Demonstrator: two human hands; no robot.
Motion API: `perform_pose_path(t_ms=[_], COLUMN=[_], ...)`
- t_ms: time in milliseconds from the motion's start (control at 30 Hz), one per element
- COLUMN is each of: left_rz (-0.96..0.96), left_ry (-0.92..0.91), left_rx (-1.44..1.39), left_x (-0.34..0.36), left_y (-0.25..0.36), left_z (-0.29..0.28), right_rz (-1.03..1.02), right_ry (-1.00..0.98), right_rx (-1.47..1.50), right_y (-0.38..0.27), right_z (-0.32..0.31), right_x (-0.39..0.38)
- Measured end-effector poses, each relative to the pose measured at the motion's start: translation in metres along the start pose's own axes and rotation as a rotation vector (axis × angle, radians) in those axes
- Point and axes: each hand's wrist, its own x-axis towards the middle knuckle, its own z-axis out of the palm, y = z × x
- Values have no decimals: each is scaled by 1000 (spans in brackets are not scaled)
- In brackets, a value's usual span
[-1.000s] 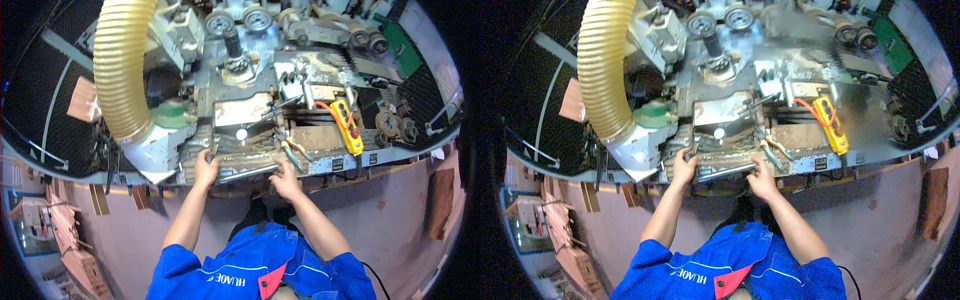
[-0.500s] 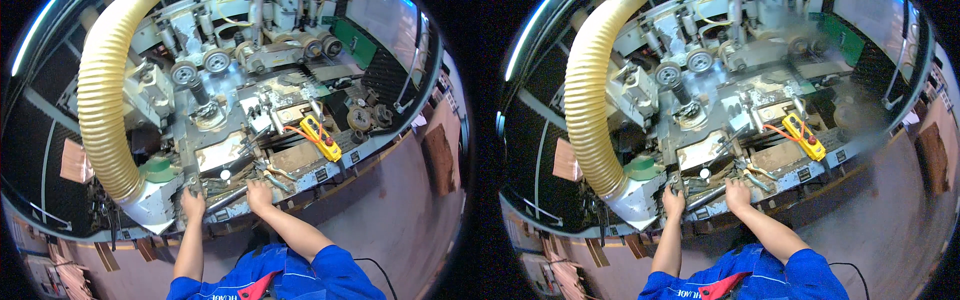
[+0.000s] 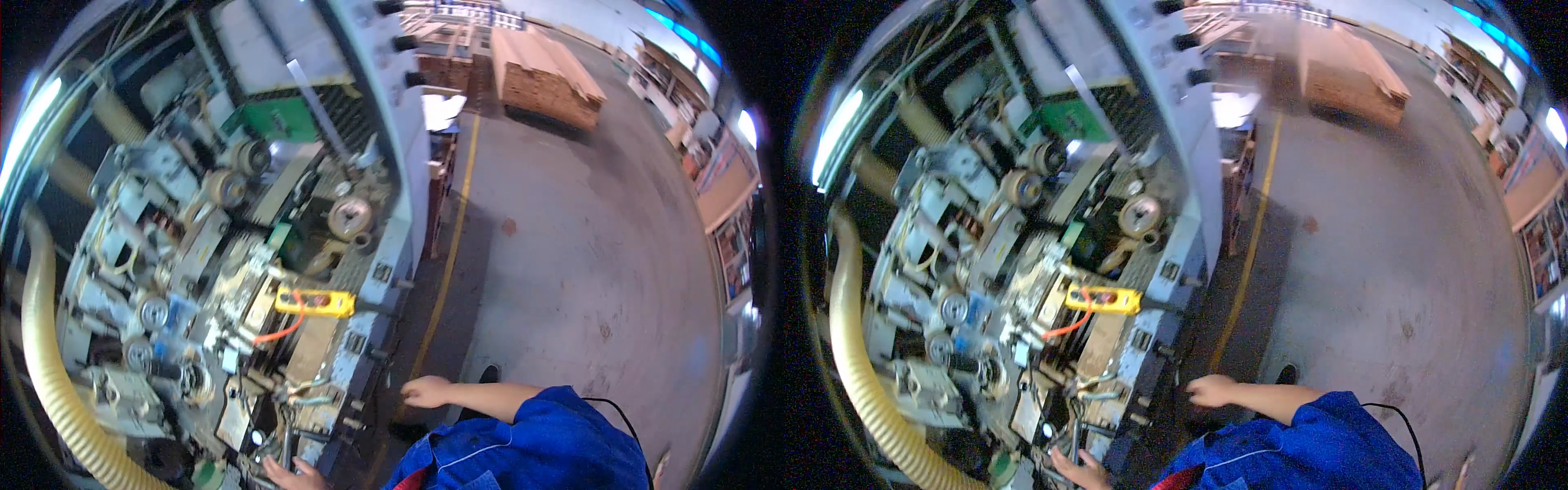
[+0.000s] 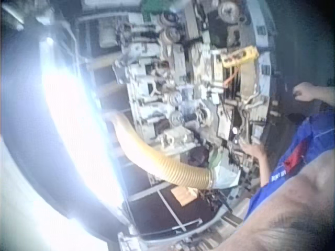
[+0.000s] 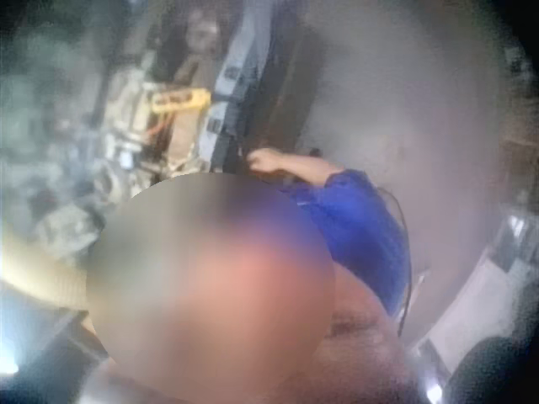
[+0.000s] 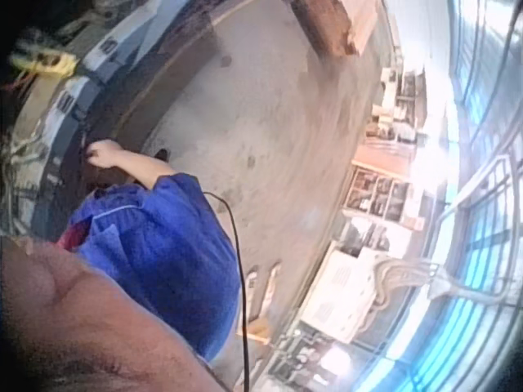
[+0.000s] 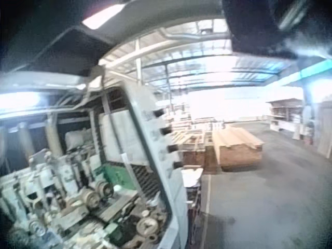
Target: The person adjusts components inside a large woodworking machine using pliers, then walks through a warehouse to operate a control panel, feeds a wooden board into the machine, and checks the results.
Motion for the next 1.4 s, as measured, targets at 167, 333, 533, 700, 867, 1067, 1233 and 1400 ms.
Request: perform_pose_path(t_ms=[167, 333, 533, 700, 867, 1067, 1233, 1400], left_rz=[35, 303, 391, 416, 337, 383, 563, 618], left_ry=[-372, -617, -774, -754, -716, -718, -730, -608], left_rx=[-500, -495, -580, -587, -688, -913, -958, -978], left_x=[-13, -14, -3, 31, 75, 175, 270, 348], left_y=[138, 293, 449, 535, 624, 799, 947, 1062], left_z=[63, 120, 169, 217, 296, 380, 425, 482], right_rz=[826, 1161, 995, 1005, 937, 1135, 1182, 1294], right_ry=[585, 934, 696, 723, 938, 1164, 1287, 1273], right_rx=[92, 150, 200, 827, 1035, 1089, 1277, 1367], right_y=[302, 490, 594, 621, 587, 641, 670, 727], right_z=[8, 31, 9, -68, -227, -332, -369, -453], right_x=[-88, -246, -329, -286, -282, -316, -317, -263])
